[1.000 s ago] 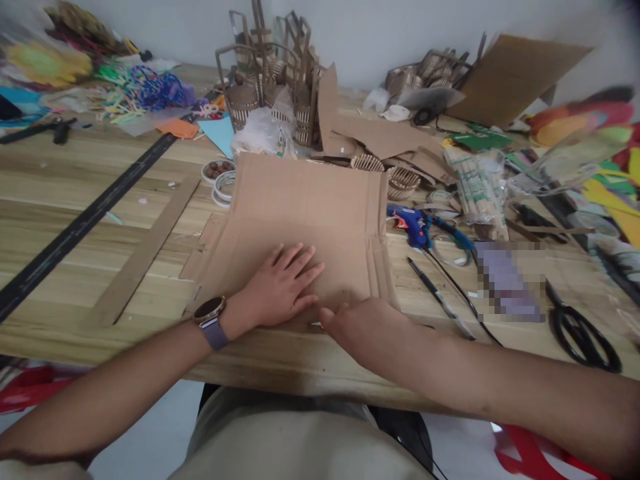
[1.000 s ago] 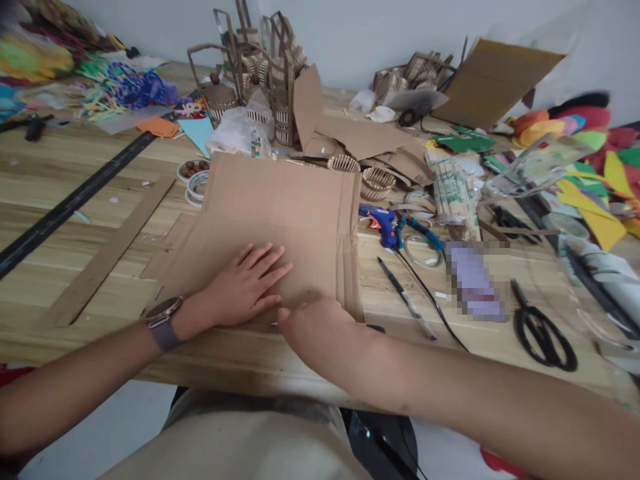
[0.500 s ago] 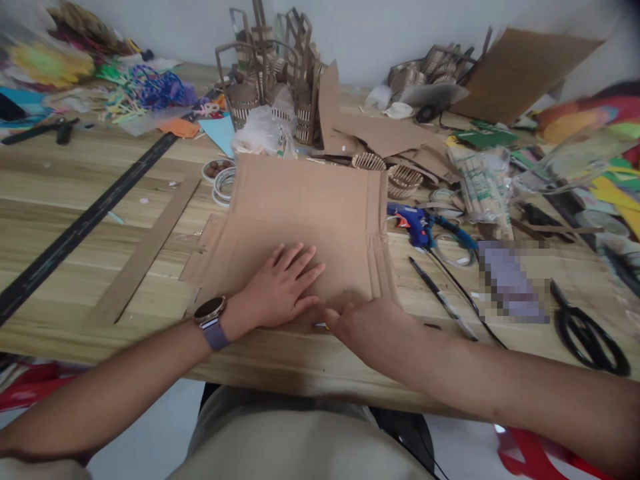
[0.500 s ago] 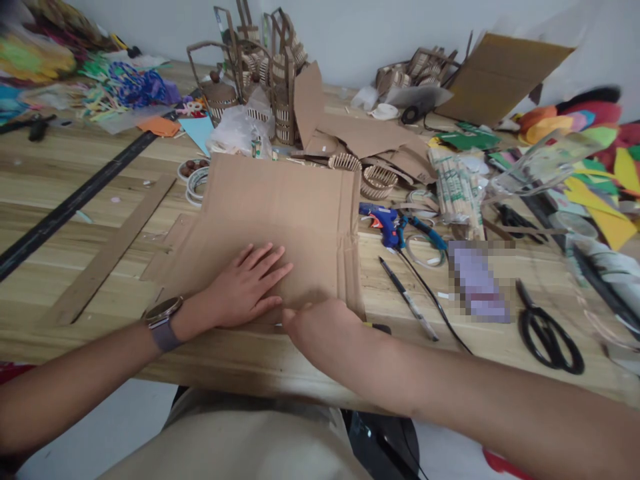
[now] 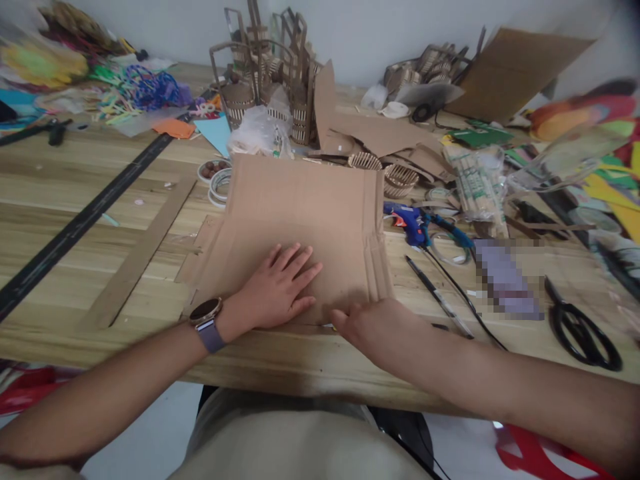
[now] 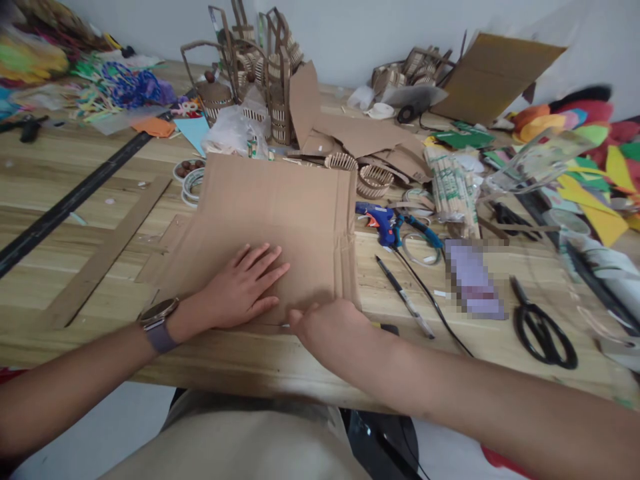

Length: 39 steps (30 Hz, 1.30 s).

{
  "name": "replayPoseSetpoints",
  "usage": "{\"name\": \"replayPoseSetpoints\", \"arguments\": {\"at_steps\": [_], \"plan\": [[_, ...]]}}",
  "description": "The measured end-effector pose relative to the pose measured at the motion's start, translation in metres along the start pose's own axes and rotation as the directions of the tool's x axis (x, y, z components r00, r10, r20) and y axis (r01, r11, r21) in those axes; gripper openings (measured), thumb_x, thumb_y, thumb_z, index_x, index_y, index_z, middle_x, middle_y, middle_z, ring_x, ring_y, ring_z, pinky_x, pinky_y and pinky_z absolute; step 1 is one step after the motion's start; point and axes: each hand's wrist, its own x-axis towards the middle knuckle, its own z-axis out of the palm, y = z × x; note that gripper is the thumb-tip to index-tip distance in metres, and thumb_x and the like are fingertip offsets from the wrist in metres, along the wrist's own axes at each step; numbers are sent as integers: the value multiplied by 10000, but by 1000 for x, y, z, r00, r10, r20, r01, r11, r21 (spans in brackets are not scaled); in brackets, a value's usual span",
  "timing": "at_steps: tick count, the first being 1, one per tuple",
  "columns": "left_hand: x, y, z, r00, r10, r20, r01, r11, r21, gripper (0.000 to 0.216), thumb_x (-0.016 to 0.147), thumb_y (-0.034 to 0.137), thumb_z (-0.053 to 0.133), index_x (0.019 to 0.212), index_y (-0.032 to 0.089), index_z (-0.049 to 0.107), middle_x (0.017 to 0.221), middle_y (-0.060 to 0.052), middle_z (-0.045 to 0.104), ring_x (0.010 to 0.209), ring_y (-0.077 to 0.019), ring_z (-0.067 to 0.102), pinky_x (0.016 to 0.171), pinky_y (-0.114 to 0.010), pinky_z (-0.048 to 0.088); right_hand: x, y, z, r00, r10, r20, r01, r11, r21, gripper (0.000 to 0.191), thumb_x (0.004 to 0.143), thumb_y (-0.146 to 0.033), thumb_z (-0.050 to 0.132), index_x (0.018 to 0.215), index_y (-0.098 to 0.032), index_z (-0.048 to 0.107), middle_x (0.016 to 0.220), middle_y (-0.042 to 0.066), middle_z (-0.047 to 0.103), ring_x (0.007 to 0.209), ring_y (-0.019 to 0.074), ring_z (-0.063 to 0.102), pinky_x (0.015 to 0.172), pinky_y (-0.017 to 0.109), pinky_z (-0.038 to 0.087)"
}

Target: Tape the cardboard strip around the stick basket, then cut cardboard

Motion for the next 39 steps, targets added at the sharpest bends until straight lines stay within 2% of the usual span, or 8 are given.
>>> {"name": "replayPoseSetpoints", "arguments": {"at_steps": [8,14,18,22,28,39], "plan": [[0,0,2,1000,2,2,-2,1000,-8,575,980,513,398,1445,180,450,1542,-166,356,1414,-364,297,1138,-570,234,-7,9,3,1000,0,-23,0,1000,14,271,812,2,539,1002,-178,609,709,39,700,575,207,703,422,237,303],[1,-1,2,1000,-2,1,2,1000,13,558,976,505,411,1433,188,457,1528,-155,384,1405,-359,314,1133,-565,253,-8,14,2,998,-31,-63,36,996,84,199,853,-49,552,1002,-171,603,756,35,719,619,194,706,446,249,272],[6,6,-2,1000,-21,-6,21,1000,8,518,978,463,431,1396,162,490,1510,-175,399,1392,-360,340,1122,-553,280,-7,15,2,995,-31,-93,39,996,85,167,882,-78,540,1003,-167,611,722,32,711,626,177,695,449,268,227],[12,16,0,1000,14,-5,-14,1000,-8,474,996,408,409,1376,139,496,1527,-181,371,1419,-311,326,1151,-496,257,-7,16,3,998,-11,-66,20,990,138,140,935,-150,510,1026,-164,616,718,28,717,617,175,694,451,285,190],[14,20,7,999,40,-10,-40,999,-27,505,1009,444,363,1420,166,458,1541,-152,367,1435,-304,307,1154,-502,239,-10,15,-1,999,31,-12,-28,978,209,211,972,-240,481,1116,-153,608,749,49,742,647,188,706,453,274,224],[14,22,7,999,31,-19,-31,999,-8,505,1007,446,371,1421,170,456,1537,-154,373,1431,-303,308,1149,-499,231,-2,3,-8,998,49,45,-54,989,137,253,979,-232,472,1189,-156,590,734,64,743,661,223,730,441,243,308]]}}
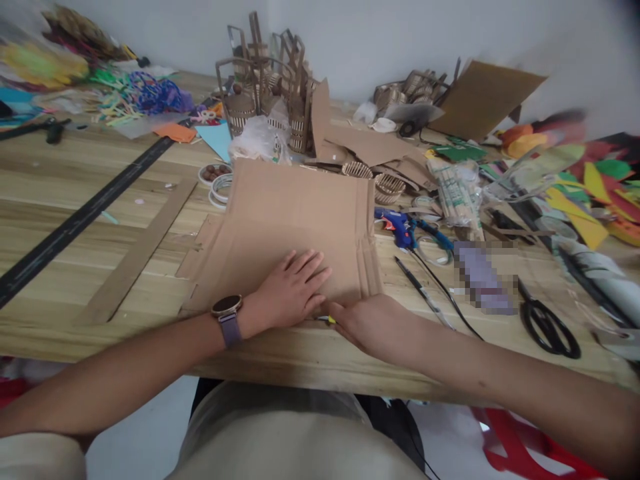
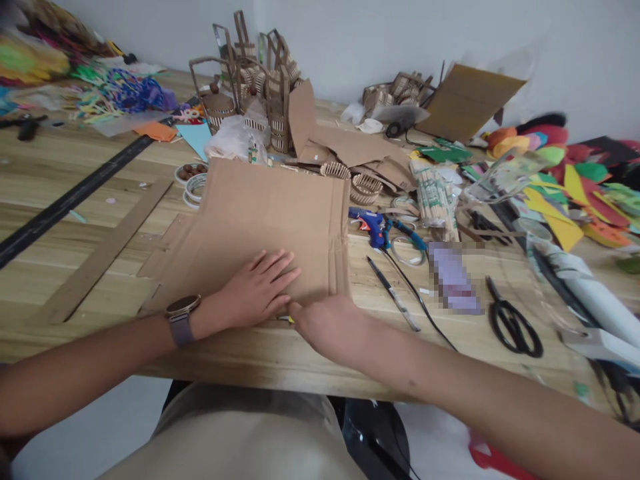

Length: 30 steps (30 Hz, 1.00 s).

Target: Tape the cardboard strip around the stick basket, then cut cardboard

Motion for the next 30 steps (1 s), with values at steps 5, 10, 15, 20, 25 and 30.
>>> {"name": "replayPoseSetpoints", "arguments": {"at_steps": [5,10,15,20,25,30], "plan": [[0,0,0,1000,1,-4,-1,1000,-4,505,1006,440,369,1418,163,459,1532,-159,379,1426,-313,314,1142,-509,246,3,-3,-1,1000,1,-3,-1,1000,-29,278,961,-195,487,1214,-154,595,674,65,728,633,226,730,439,229,352],[0,0,-1,1000,5,8,-5,1000,-12,513,1002,445,375,1422,162,457,1536,-159,372,1429,-319,306,1140,-516,246,5,-5,-1,999,-29,-23,28,998,-51,295,928,-137,509,1208,-148,599,688,69,734,610,232,726,442,232,386],[-1,-2,0,1000,11,15,-11,1000,-29,533,1004,467,349,1433,167,449,1542,-153,364,1433,-310,305,1146,-508,243,2,-2,-4,999,-44,23,45,997,-67,317,899,-85,523,1202,-140,600,683,71,730,611,218,724,437,231,362],[-3,-3,1,1000,15,0,-15,999,-32,539,1003,473,352,1443,174,434,1550,-144,355,1437,-304,300,1160,-503,224,-3,-1,-4,998,-35,59,39,997,-60,317,876,-34,524,1160,-153,604,769,75,746,635,218,727,449,231,356],[-3,-4,1,1000,26,-3,-26,999,-41,534,1003,465,355,1439,168,438,1553,-151,346,1439,-313,297,1161,-513,225,-5,-2,-4,999,-25,25,26,997,-70,252,869,-20,523,1051,-160,629,745,71,738,639,223,724,447,236,360],[-4,-3,-1,1000,30,1,-30,999,-36,546,1004,473,337,1439,158,438,1550,-158,348,1437,-318,299,1158,-516,232,-10,2,3,999,-38,25,40,996,-83,256,838,-6,545,1034,-156,615,754,69,728,640,215,721,439,238,330]]}}
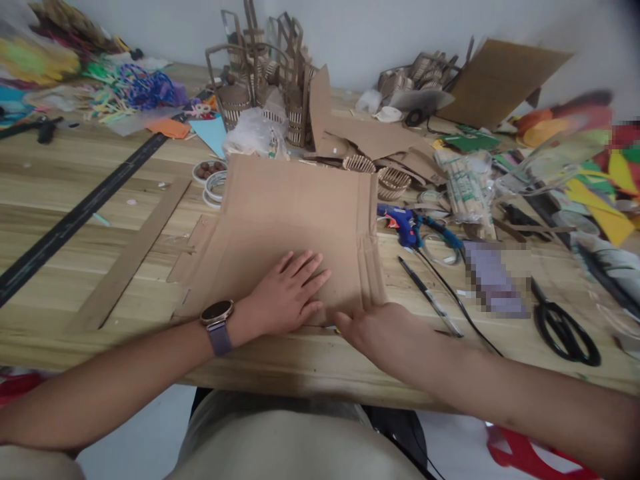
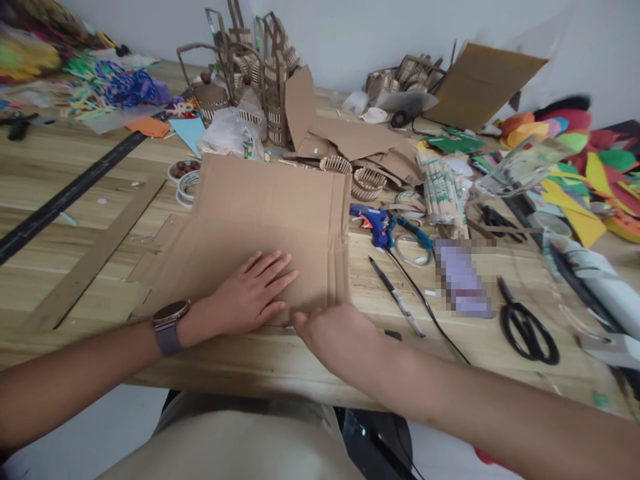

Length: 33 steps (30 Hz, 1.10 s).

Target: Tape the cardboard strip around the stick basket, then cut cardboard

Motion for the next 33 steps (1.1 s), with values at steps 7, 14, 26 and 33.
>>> {"name": "replayPoseSetpoints", "arguments": {"at_steps": [7,14,26,33], "plan": [[0,-1,1,1000,9,-8,-9,1000,9,536,1004,462,343,1438,161,437,1550,-159,347,1441,-324,286,1162,-517,224,-5,4,8,1000,20,4,-20,1000,-21,288,813,-3,563,1047,-168,598,816,72,715,666,204,719,428,240,286],[-1,-1,2,1000,2,6,-2,1000,1,545,1000,472,357,1444,165,433,1553,-161,340,1444,-319,282,1165,-515,213,-14,10,7,999,48,24,-47,998,-47,332,821,5,537,1087,-186,592,844,75,710,671,218,716,422,246,266],[1,-3,0,999,5,54,-5,1000,-8,598,996,536,323,1445,158,436,1551,-170,340,1444,-345,265,1151,-538,202,-19,28,22,993,-4,-120,5,1000,3,184,865,-68,552,1002,-177,604,675,14,675,583,163,682,420,255,195],[3,0,-8,966,206,154,-195,977,-82,788,918,721,290,1466,165,396,1593,-159,245,1478,-320,187,1182,-519,100,-10,17,11,997,-17,-81,21,999,45,159,914,-132,527,1033,-184,619,653,11,698,569,176,686,428,282,173]]}}
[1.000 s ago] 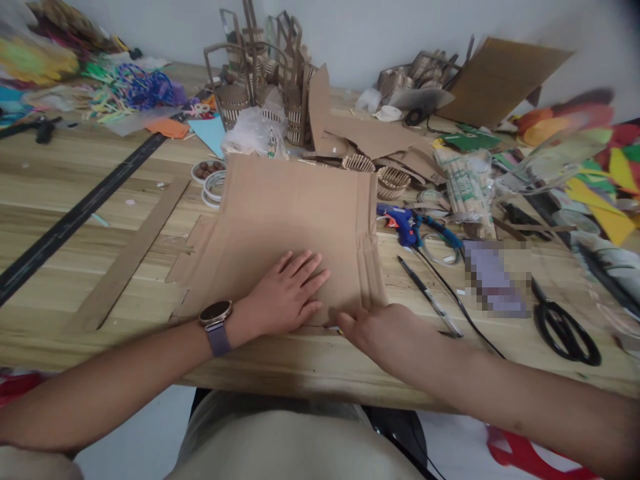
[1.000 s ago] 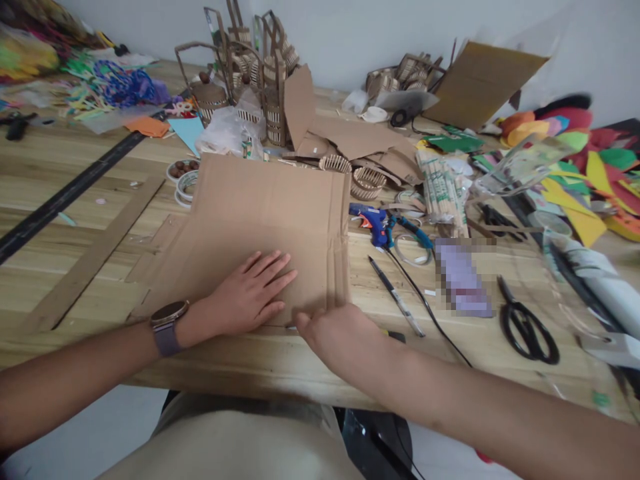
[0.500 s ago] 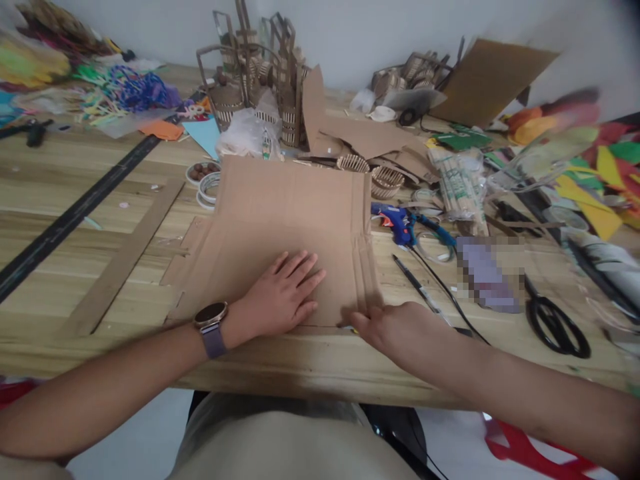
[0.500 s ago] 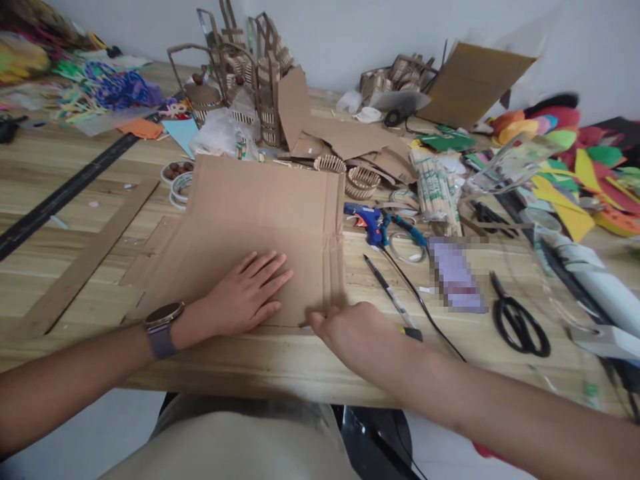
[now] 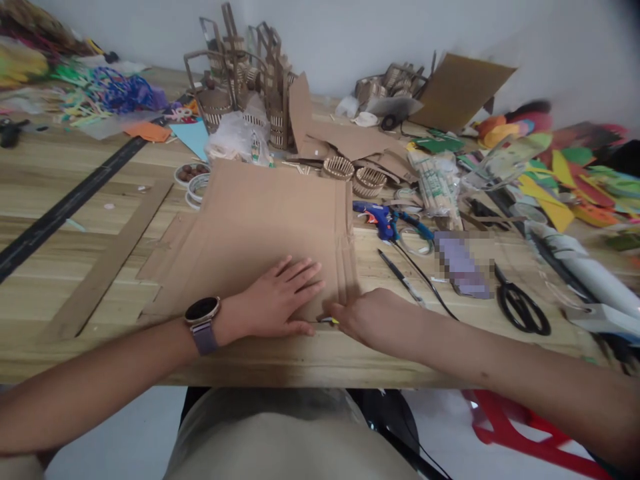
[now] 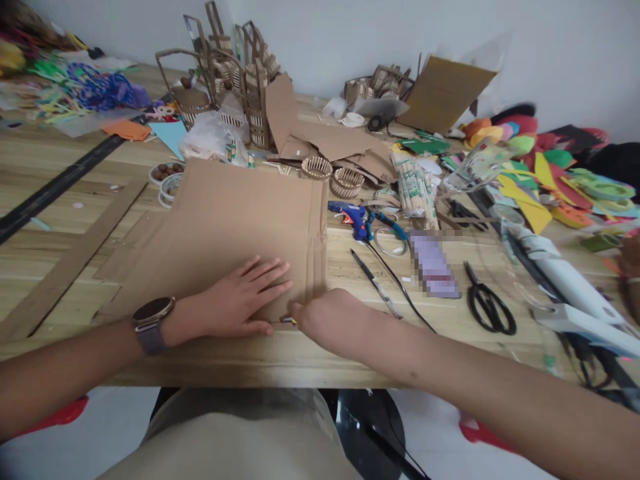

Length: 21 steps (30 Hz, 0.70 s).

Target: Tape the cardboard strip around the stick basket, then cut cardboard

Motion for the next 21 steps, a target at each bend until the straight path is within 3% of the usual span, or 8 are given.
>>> {"name": "replayPoseSetpoints", "arguments": {"at_steps": [7,14,21], "plan": [[4,2,5,992,122,15,-121,992,-29,750,902,722,360,1476,239,378,1592,-104,275,1476,-313,197,1177,-532,91,4,-9,-8,998,-3,63,7,998,-63,199,855,-47,538,1006,-144,624,689,37,700,607,175,695,428,262,224],[2,1,4,991,137,-6,-137,989,-58,691,920,696,356,1451,259,424,1588,-84,292,1472,-317,211,1176,-537,111,-5,-4,0,998,-11,69,17,997,-76,308,843,-35,540,1126,-141,595,690,34,698,581,197,698,417,268,198],[2,1,5,991,134,-32,-135,989,-57,693,919,694,363,1464,269,405,1587,-83,295,1472,-308,209,1181,-528,101,-16,3,6,995,25,96,-22,999,-30,359,799,0,555,1110,-175,601,715,30,697,588,206,702,422,257,236]]}}
